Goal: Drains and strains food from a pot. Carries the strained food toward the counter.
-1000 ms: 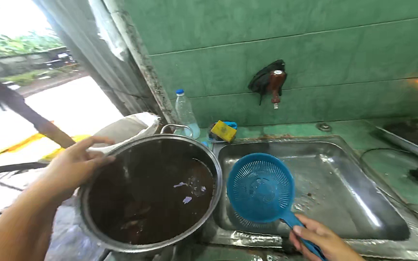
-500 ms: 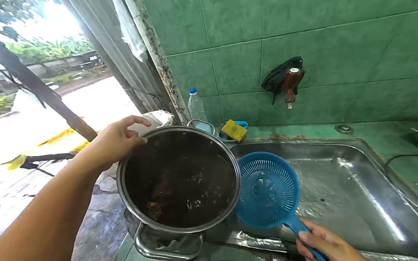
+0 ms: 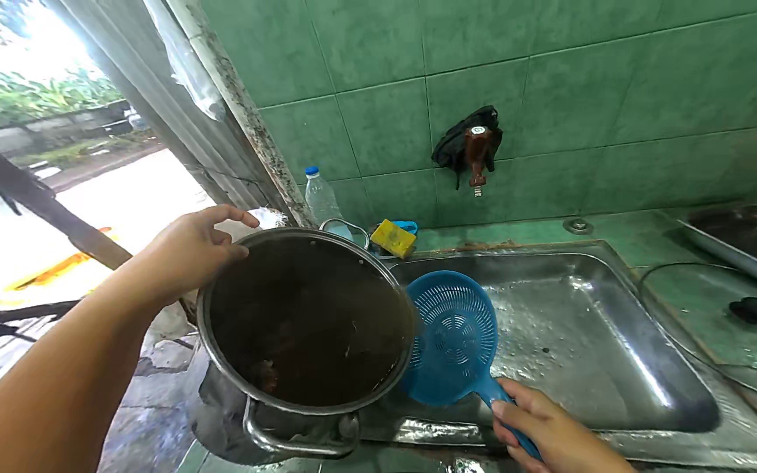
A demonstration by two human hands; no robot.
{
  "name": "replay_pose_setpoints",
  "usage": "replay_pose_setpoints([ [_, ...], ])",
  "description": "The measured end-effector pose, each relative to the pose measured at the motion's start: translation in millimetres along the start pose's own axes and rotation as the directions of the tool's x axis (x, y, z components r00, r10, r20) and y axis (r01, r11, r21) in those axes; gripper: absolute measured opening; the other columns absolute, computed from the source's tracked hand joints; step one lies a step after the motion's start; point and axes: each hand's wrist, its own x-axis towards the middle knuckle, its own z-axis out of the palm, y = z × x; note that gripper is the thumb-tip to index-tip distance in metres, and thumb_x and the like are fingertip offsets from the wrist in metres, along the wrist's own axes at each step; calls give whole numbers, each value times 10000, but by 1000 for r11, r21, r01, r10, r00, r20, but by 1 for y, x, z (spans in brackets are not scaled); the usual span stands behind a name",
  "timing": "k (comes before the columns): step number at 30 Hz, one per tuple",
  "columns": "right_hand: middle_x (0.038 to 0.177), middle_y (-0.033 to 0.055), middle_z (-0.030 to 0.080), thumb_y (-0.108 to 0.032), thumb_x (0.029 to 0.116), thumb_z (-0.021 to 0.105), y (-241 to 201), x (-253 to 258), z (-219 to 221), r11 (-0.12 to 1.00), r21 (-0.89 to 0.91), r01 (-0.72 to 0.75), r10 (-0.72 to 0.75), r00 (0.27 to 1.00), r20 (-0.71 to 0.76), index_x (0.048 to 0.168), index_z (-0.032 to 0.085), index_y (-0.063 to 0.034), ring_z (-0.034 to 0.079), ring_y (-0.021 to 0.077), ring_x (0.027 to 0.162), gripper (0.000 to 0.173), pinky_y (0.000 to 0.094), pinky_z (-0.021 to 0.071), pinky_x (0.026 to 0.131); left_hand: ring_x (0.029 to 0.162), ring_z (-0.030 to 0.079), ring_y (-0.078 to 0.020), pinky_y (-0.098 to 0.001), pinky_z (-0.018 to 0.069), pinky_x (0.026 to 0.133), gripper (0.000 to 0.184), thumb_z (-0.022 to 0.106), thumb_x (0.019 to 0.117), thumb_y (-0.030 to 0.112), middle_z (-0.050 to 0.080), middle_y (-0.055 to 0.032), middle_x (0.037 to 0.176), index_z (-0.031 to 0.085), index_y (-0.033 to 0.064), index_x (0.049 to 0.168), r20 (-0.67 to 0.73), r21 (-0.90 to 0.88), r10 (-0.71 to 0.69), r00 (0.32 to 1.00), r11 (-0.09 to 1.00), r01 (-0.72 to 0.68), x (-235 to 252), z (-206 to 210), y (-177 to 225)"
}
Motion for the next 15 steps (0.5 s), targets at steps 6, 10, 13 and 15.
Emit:
replay_pose_setpoints([
  [6,734,-28,512,-171,1097,380,-8,7,-1,999,-11,-44,44,999,15,1265,472,-98,424,37,461,205,194,407,432,608,554,-252,-459,478,603,351,639,971,-36,612,-155,731,610,133,1277,14,57,-6,1000,998,5,2,6,17],
  [10,731,-26,505,-177,1102,378,-9,12,-2,998,2,-61,61,998,31,1263,470,-100,416,38,458,201,195,400,429,624,553,-273,-483,481,617,356,635,975,-30,604,-157,732,608,131,1292,25,113,0,1000,994,-3,3,10,30],
  [13,725,-25,500,-179,1109,369,-11,15,-3,997,40,-63,61,998,32,1261,461,-107,415,38,451,192,191,404,423,598,524,-251,-461,461,593,363,640,972,-31,580,-134,698,617,141,1290,14,122,-2,1000,992,0,4,14,36],
  [15,725,-23,490,-179,1113,366,-13,17,-3,996,67,-62,61,998,24,1259,454,-109,408,37,447,184,187,403,420,583,511,-239,-446,457,581,371,632,973,-36,570,-126,686,614,145,1296,10,113,-11,1000,994,9,3,17,43],
])
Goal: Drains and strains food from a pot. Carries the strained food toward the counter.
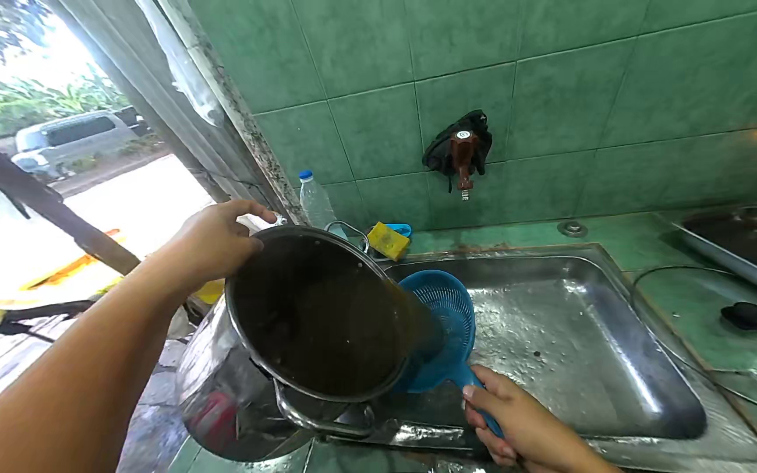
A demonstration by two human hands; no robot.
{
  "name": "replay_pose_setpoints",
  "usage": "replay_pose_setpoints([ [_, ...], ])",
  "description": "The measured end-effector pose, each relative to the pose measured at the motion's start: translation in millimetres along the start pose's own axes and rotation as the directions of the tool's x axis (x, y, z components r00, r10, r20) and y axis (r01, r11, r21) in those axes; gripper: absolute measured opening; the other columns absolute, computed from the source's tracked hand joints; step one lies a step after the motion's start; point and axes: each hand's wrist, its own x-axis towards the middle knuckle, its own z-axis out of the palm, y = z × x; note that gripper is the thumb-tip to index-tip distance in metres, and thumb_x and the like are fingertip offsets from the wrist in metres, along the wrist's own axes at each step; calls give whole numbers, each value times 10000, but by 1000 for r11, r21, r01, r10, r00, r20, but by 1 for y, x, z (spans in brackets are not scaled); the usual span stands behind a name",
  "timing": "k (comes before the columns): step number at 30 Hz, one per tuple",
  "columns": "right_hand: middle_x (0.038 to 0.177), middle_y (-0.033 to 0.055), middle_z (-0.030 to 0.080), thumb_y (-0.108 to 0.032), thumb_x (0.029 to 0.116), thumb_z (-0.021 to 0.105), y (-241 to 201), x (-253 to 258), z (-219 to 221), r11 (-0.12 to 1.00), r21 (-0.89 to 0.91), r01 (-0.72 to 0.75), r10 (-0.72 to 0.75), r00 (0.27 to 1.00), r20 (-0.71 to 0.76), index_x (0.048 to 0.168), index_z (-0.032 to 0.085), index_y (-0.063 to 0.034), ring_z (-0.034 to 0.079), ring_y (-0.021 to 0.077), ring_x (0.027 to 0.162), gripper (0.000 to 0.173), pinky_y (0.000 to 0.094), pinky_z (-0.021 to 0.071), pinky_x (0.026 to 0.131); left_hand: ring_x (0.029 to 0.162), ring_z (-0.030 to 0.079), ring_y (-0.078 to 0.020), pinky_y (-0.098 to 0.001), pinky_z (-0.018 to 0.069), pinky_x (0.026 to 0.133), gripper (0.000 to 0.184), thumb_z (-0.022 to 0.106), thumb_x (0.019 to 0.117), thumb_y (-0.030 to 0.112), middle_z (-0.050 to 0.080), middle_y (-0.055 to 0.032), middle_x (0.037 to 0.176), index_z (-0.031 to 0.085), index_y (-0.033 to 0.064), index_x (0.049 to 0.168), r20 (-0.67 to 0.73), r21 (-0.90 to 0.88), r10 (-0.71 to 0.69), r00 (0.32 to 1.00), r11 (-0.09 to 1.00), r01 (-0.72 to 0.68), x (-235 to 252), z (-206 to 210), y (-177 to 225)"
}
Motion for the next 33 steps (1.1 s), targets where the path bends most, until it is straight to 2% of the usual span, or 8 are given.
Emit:
replay_pose_setpoints([
  [3,724,-22,478,-176,1118,363,-3,1,0,1000,24,-2,2,1000,-19,1261,446,-104,397,35,444,180,183,398,419,581,498,-233,-443,444,582,375,627,972,-42,566,-123,683,622,150,1293,-5,9,-12,1000,1000,12,-3,3,10],
  [9,706,-21,465,-183,1121,376,-3,0,-7,999,34,-8,9,1000,-27,1262,449,-97,405,42,441,181,190,406,418,645,560,-296,-515,468,631,350,631,964,-36,619,-160,745,642,145,1263,-17,50,4,1000,999,-3,-2,11,22],
  [18,694,-24,451,-187,1103,439,6,-2,-21,1000,12,21,-21,999,-32,1262,467,-93,399,51,441,187,198,399,414,611,526,-279,-500,452,606,337,628,957,-39,578,-131,691,661,155,1230,-11,105,3,1000,994,-2,-7,16,40],
  [21,705,-21,452,-198,1110,432,8,-4,-24,1000,3,3,-3,999,-40,1241,466,-96,393,52,445,170,198,391,417,641,549,-303,-530,461,626,332,626,956,-38,600,-152,722,662,142,1232,-12,117,14,1000,993,-13,-7,19,45],
  [24,718,-19,457,-201,1113,428,9,-4,-26,1000,-24,-18,16,998,-54,1277,462,-88,390,53,455,202,204,385,427,686,580,-348,-583,472,654,330,620,952,-37,622,-183,762,671,140,1225,-11,147,37,999,988,-35,-7,22,49],
  [30,707,-22,453,-208,1115,428,11,-2,-30,1000,-29,-13,11,999,-48,1264,470,-77,392,52,457,203,203,386,432,673,561,-334,-551,464,642,342,618,953,-34,604,-165,746,662,139,1245,-10,174,12,1000,985,-10,-11,27,64],
  [33,697,-23,461,-202,1113,437,12,-2,-33,999,-35,-8,7,999,-41,1251,481,-70,393,51,452,196,200,382,428,699,578,-337,-565,470,662,341,615,950,-42,619,-174,774,663,131,1240,-8,177,3,1000,984,-1,-13,30,71],
])
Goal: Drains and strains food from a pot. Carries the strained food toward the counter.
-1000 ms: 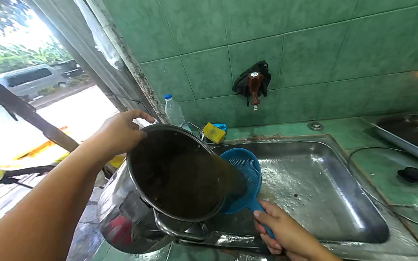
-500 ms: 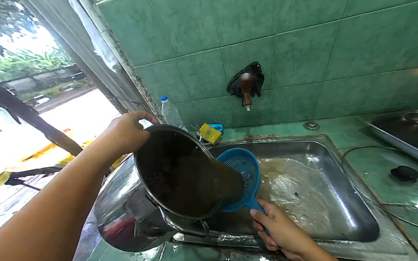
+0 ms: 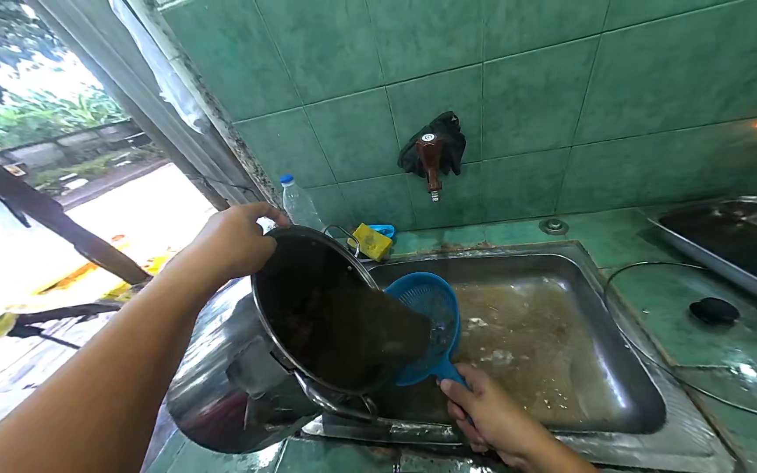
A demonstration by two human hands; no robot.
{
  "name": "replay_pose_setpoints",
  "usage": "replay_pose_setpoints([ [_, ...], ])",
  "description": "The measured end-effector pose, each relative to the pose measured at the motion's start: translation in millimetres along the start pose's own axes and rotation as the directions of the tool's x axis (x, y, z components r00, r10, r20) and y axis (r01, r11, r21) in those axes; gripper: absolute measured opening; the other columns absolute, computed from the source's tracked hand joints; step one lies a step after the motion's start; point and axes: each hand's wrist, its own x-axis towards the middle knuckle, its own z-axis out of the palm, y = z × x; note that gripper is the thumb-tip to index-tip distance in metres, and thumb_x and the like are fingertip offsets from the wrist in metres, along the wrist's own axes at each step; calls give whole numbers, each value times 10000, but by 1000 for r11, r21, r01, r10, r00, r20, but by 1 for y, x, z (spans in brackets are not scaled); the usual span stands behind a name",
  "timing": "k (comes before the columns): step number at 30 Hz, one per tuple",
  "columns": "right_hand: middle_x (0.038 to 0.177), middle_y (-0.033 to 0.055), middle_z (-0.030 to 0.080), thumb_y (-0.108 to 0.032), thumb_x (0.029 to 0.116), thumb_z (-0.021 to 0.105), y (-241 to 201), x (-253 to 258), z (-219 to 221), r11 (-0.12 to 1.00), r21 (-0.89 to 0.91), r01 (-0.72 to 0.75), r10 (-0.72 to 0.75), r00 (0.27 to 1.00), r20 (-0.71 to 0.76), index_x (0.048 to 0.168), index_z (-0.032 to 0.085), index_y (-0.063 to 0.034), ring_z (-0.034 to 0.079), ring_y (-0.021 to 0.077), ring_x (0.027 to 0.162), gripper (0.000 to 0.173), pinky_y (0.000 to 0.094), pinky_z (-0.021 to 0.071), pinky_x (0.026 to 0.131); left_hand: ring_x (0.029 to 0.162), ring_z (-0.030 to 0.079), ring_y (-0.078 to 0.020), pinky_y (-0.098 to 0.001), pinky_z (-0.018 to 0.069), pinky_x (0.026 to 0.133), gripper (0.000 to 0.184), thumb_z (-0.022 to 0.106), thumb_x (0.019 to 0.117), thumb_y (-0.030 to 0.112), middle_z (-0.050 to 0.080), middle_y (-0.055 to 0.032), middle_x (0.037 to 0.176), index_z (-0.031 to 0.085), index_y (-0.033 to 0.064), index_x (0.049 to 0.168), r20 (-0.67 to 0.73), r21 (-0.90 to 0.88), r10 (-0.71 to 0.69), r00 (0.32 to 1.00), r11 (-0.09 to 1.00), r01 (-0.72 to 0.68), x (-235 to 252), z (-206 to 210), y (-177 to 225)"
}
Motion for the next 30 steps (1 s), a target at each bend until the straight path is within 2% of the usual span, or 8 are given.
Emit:
replay_pose_setpoints([
  [8,679,-26,455,-211,1111,440,2,1,-7,999,-22,25,-25,999,36,1203,489,-70,391,52,447,174,201,380,427,689,570,-333,-560,467,648,297,625,949,-14,606,-164,757,684,130,1201,1,40,15,1000,999,-15,-4,7,18],
  [12,720,-12,471,-232,1116,433,1,5,-8,996,-87,-4,6,999,32,1261,481,-55,411,63,471,233,216,394,445,716,586,-349,-575,475,663,297,625,936,-17,616,-165,769,692,118,1192,12,55,41,999,998,-41,-5,14,31],
  [18,734,-7,468,-252,1119,437,-2,13,-8,986,-162,-43,48,998,29,1268,470,-64,425,75,490,243,229,404,463,769,609,-373,-593,485,701,289,619,937,-12,639,-189,824,703,111,1185,33,76,44,998,996,-47,-11,24,56],
  [23,737,-13,463,-250,1120,431,2,21,-14,984,-169,-53,63,996,55,1284,480,-56,417,67,494,259,226,401,471,882,643,-442,-651,490,757,259,637,928,7,673,-246,936,712,90,1162,52,100,69,996,992,-74,-9,33,71],
  [26,733,-17,460,-252,1122,424,7,24,-19,986,-157,-62,73,995,71,1272,484,-57,419,66,490,253,224,408,468,1001,654,-446,-667,497,828,248,622,941,36,688,-239,1054,709,95,1166,105,139,56,993,988,-70,-6,37,82],
  [30,720,-21,451,-249,1124,417,9,23,-20,989,-126,-74,86,992,88,1267,479,-56,412,64,482,248,221,402,460,1043,653,-438,-661,500,848,235,616,952,53,684,-239,1088,707,91,1165,157,192,36,987,979,-66,-7,44,100],
])
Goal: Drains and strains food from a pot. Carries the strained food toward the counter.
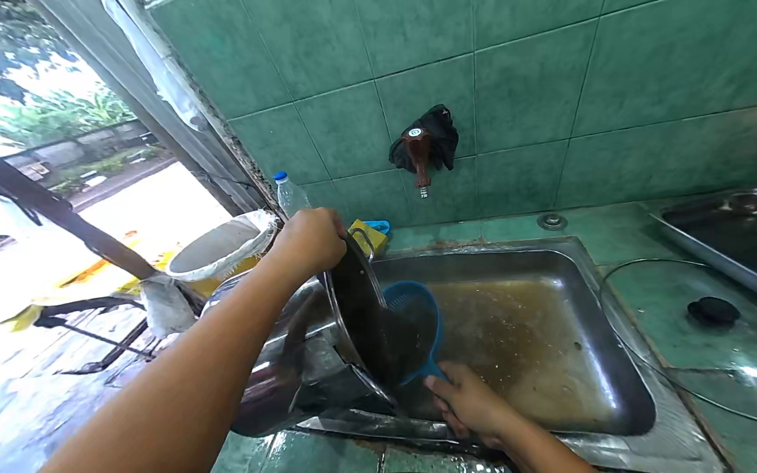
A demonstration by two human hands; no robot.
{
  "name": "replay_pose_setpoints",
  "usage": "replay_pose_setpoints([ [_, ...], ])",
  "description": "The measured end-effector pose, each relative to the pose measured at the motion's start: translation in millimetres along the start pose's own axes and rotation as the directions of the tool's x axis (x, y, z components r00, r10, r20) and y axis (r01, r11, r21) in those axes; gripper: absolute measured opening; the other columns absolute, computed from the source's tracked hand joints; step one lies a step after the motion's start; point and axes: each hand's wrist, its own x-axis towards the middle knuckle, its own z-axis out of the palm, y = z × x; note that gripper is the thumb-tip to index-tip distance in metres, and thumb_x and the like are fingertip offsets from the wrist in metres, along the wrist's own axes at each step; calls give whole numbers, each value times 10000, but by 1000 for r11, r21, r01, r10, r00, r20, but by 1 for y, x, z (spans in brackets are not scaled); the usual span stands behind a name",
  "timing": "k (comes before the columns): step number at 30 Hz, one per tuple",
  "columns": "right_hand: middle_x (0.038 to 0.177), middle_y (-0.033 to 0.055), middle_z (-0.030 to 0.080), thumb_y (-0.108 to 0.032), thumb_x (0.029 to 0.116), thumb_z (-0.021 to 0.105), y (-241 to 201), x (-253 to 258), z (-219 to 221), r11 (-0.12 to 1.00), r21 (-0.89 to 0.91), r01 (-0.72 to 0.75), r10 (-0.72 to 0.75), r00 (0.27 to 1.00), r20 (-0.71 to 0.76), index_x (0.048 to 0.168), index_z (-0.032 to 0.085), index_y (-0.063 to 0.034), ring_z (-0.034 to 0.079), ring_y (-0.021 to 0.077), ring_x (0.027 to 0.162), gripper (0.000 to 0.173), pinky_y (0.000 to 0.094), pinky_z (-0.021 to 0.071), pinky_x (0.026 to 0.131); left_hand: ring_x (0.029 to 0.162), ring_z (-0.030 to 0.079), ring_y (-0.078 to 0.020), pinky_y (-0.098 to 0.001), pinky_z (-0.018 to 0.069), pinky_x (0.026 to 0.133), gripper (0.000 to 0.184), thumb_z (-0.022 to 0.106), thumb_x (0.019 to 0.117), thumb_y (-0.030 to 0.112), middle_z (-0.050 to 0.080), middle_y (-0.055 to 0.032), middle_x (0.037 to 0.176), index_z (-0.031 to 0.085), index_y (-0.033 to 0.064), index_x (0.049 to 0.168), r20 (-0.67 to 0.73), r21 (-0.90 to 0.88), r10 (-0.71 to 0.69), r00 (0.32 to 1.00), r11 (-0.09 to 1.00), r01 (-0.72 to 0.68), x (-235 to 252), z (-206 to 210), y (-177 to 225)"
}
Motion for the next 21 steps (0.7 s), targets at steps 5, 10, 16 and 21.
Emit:
replay_pose_setpoints([
  [5,734,-17,460,-266,1127,411,-2,1,0,1000,-20,6,-6,1000,19,1267,467,-67,412,61,486,250,220,401,465,972,665,-438,-649,508,795,217,618,945,36,696,-239,1025,728,83,1126,-23,-8,2,1000,1000,-3,-4,7,10],
  [10,735,-17,457,-266,1125,419,0,2,0,1000,-16,8,-7,1000,24,1249,471,-72,416,63,490,236,219,400,467,941,675,-410,-643,517,779,177,601,970,77,706,-203,978,738,97,1080,-40,15,69,997,998,-69,1,11,5],
  [16,732,-15,476,-308,1132,387,5,3,-2,1000,2,21,-21,1000,17,1274,489,-55,414,63,483,308,221,389,456,998,648,-383,-650,502,779,239,581,995,144,651,-138,1159,717,197,1184,-54,117,212,976,972,-205,7,15,-7],
  [21,735,-6,488,-306,1131,385,11,4,-1,999,-18,27,-26,1000,10,1258,496,-48,426,74,485,308,233,406,465,875,662,-410,-654,502,724,255,643,945,157,691,-185,927,694,154,1195,-18,22,124,992,992,-124,6,21,9],
])
